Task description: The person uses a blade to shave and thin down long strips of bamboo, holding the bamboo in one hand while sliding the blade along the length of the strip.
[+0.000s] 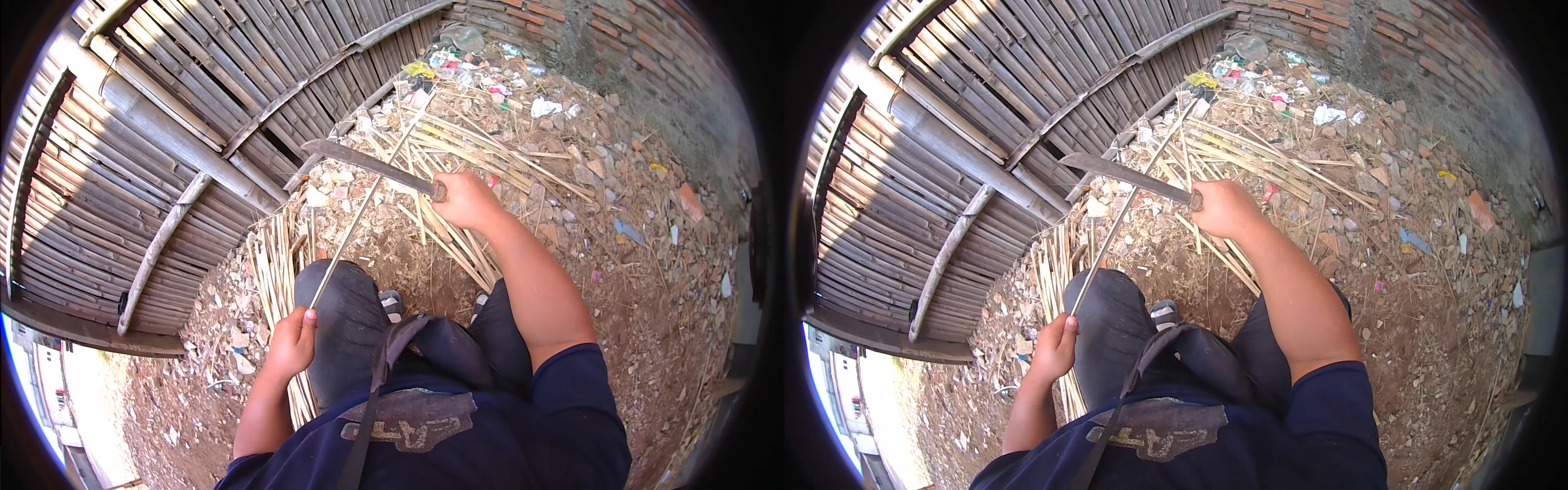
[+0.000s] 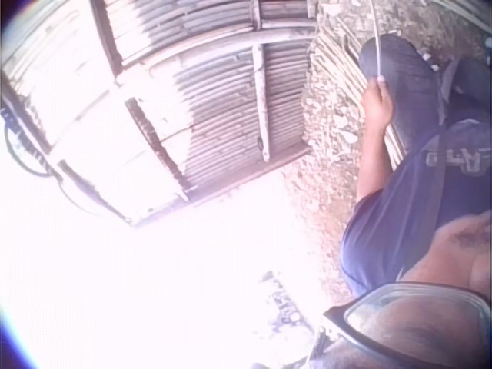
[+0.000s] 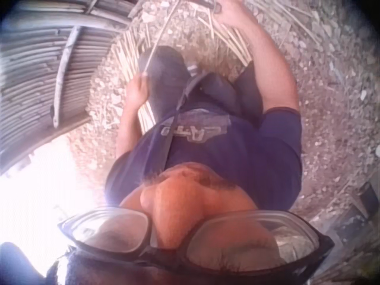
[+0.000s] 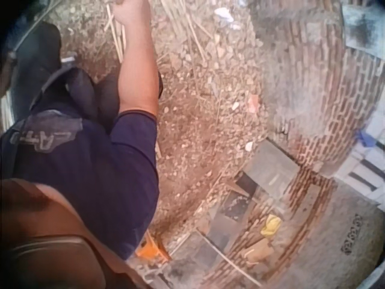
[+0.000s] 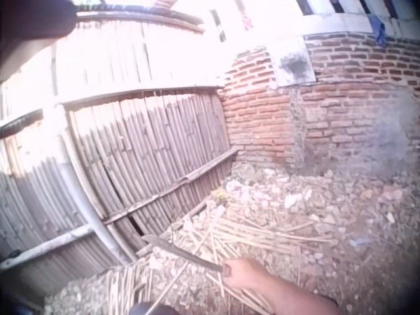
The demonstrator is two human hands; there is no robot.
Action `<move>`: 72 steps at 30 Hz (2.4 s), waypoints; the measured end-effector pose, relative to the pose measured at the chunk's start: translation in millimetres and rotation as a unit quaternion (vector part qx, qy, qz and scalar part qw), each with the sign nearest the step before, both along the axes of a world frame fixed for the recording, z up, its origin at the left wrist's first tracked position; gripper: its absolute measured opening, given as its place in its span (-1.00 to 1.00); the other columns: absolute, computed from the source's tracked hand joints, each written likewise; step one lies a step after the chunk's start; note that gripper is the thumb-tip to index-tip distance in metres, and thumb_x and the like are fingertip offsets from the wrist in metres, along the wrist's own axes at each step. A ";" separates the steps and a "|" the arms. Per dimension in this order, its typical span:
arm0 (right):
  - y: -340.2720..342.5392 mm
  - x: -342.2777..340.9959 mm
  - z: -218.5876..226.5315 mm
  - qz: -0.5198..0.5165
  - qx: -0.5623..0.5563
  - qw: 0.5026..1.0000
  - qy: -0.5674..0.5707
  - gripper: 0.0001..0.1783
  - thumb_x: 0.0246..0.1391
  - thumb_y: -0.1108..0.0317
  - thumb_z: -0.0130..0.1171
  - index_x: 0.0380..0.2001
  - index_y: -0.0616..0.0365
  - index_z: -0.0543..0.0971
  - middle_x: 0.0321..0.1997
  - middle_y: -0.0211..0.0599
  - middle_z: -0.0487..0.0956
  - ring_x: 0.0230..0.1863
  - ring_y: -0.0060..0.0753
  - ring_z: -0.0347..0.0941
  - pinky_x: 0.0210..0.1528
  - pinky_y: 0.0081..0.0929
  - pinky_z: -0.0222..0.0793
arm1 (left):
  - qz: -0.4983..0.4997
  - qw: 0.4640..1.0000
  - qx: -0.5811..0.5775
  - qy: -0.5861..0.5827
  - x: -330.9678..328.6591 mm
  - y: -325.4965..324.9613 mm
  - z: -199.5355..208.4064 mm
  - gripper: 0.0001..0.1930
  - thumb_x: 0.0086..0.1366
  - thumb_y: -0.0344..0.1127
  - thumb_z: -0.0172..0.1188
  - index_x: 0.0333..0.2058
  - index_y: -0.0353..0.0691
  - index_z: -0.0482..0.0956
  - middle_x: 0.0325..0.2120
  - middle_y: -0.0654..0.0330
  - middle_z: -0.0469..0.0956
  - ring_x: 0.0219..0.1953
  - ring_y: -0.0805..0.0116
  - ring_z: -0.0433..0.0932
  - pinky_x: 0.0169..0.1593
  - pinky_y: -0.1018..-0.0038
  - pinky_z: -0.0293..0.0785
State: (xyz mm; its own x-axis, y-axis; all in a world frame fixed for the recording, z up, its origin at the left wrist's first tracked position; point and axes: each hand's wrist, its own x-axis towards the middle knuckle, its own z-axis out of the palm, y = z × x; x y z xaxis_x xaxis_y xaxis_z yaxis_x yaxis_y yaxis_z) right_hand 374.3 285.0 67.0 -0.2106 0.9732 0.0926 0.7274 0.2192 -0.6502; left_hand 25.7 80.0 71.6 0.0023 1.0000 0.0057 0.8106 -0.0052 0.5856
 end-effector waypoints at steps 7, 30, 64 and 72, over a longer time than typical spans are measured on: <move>-18.2 -24.4 10.8 0.200 0.089 0.968 -0.123 -0.69 -0.15 0.27 0.34 -0.25 0.07 0.65 -0.45 -0.03 0.64 -0.35 0.12 0.59 -0.25 -0.11 0.51 | -0.015 0.969 -0.139 -0.204 -0.7 0.9 -9.1 -0.58 0.60 -0.07 -0.13 -0.38 -0.24 0.45 -0.65 0.33 0.35 -0.60 0.51 0.29 -0.48 0.49 0.26; -18.4 9.3 28.7 0.086 0.051 0.993 -0.057 -0.70 -0.08 0.21 0.36 -0.24 0.05 0.65 -0.42 -0.03 0.63 -0.27 0.08 0.61 -0.19 -0.08 0.52 | -0.041 0.867 -0.302 -0.394 8.4 -4.4 2.5 -0.56 0.52 0.16 -0.06 -0.36 -0.10 0.35 -0.64 0.42 0.15 -0.65 0.56 0.07 -0.58 0.56 -0.01; 1.9 45.7 22.8 0.022 0.054 0.998 -0.017 -0.74 -0.08 0.19 0.37 -0.30 0.02 0.68 -0.44 -0.11 0.64 -0.34 0.03 0.58 -0.27 -0.14 0.45 | 0.007 0.878 -0.311 -0.363 -30.0 -33.9 8.8 -0.51 0.58 0.10 -0.17 -0.41 -0.17 0.38 -0.64 0.37 0.23 -0.63 0.53 0.15 -0.53 0.56 0.11; 5.9 48.2 15.1 -0.002 0.037 0.999 -0.002 -0.77 -0.10 0.20 0.36 -0.32 -0.03 0.67 -0.44 -0.12 0.64 -0.32 0.03 0.60 -0.26 -0.11 0.47 | 0.044 0.975 -0.113 -0.188 -37.0 -41.8 -12.9 -0.58 0.56 -0.08 -0.02 -0.44 -0.24 0.39 -0.63 0.34 0.40 -0.54 0.59 0.32 -0.44 0.52 0.31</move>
State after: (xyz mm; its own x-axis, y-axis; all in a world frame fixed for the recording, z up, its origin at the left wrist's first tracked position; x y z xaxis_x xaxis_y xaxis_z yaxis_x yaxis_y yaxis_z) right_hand 422.6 290.9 82.1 -0.2061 0.9647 0.1637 0.7307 0.2630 -0.6300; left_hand -11.3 38.2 58.7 -0.0443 0.9720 -0.2307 0.5301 0.2186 0.8193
